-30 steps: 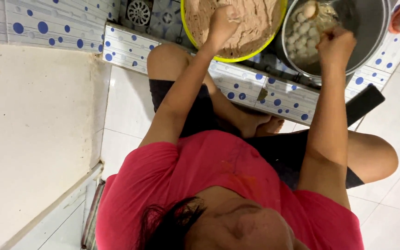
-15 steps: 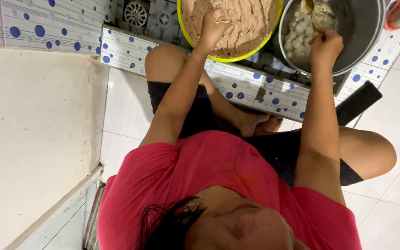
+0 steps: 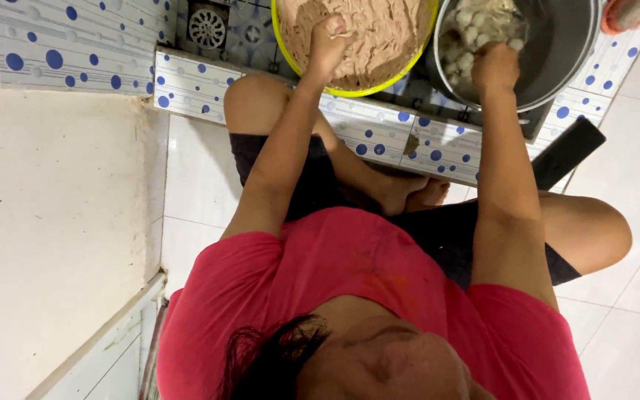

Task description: A person sitting on the floor uses a spoon to scoop meat paste from a bowl and drop it into a pot of water to form meatballs.

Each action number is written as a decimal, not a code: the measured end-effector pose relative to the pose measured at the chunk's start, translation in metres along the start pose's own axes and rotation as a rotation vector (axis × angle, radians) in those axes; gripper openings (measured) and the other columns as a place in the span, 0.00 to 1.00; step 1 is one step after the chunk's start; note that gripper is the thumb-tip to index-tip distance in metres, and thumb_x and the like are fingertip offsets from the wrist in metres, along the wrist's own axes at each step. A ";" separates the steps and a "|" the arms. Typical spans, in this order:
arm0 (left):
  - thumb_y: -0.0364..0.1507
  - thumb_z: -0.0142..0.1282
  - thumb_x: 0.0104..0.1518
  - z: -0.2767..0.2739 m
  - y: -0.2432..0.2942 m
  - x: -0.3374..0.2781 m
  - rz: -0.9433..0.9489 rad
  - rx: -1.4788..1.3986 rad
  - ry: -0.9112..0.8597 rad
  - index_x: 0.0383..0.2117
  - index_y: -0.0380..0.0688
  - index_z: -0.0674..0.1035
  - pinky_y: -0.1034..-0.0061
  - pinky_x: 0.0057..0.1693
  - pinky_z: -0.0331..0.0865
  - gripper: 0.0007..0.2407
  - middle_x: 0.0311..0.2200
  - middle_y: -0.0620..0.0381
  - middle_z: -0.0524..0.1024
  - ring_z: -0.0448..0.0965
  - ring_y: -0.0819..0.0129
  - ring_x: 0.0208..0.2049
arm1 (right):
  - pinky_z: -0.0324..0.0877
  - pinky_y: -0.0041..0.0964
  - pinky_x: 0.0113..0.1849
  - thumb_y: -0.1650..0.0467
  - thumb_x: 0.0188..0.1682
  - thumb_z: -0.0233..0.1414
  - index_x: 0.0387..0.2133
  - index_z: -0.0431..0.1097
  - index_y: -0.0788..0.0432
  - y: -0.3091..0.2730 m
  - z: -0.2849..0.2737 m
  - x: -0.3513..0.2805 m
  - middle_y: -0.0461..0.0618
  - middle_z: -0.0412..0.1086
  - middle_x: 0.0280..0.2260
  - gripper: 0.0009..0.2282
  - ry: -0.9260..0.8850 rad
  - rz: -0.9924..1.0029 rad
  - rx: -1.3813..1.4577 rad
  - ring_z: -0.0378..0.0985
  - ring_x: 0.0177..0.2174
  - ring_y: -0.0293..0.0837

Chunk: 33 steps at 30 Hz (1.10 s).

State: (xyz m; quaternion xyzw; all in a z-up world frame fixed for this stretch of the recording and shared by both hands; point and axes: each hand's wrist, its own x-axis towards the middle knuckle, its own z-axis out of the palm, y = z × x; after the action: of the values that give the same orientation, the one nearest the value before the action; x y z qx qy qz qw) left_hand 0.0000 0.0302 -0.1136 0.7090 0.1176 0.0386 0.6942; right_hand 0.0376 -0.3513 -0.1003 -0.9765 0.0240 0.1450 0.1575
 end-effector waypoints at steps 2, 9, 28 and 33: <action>0.18 0.66 0.49 0.001 -0.005 0.002 0.008 -0.025 -0.004 0.19 0.55 0.62 0.79 0.44 0.60 0.20 0.22 0.66 0.57 0.61 0.73 0.26 | 0.77 0.60 0.32 0.77 0.54 0.52 0.39 0.81 0.61 0.003 -0.001 0.002 0.66 0.78 0.34 0.09 0.035 -0.018 -0.014 0.80 0.34 0.67; 0.18 0.64 0.49 0.002 -0.007 0.002 -0.018 -0.068 0.008 0.19 0.56 0.60 0.80 0.41 0.57 0.21 0.21 0.67 0.56 0.58 0.75 0.25 | 0.75 0.60 0.26 0.78 0.54 0.50 0.42 0.80 0.62 0.017 -0.011 -0.002 0.66 0.77 0.31 0.10 0.131 -0.088 -0.076 0.80 0.29 0.69; 0.19 0.65 0.48 -0.001 -0.013 0.001 -0.099 -0.043 0.055 0.19 0.56 0.61 0.83 0.41 0.57 0.19 0.23 0.69 0.56 0.59 0.76 0.26 | 0.79 0.56 0.30 0.78 0.40 0.57 0.32 0.78 0.58 0.020 -0.051 -0.018 0.62 0.79 0.28 0.08 0.142 0.008 -0.395 0.84 0.30 0.65; 0.24 0.68 0.52 -0.003 -0.016 -0.003 -0.126 -0.105 0.063 0.22 0.56 0.62 0.78 0.33 0.56 0.19 0.26 0.66 0.53 0.56 0.75 0.25 | 0.77 0.56 0.37 0.77 0.43 0.50 0.34 0.83 0.53 0.016 -0.061 -0.027 0.65 0.80 0.32 0.13 -0.027 0.088 -0.365 0.83 0.34 0.69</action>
State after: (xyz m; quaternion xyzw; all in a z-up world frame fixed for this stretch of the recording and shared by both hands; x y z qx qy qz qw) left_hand -0.0050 0.0326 -0.1288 0.6613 0.1816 0.0231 0.7274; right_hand 0.0275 -0.3855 -0.0418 -0.9848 0.0379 0.1669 -0.0286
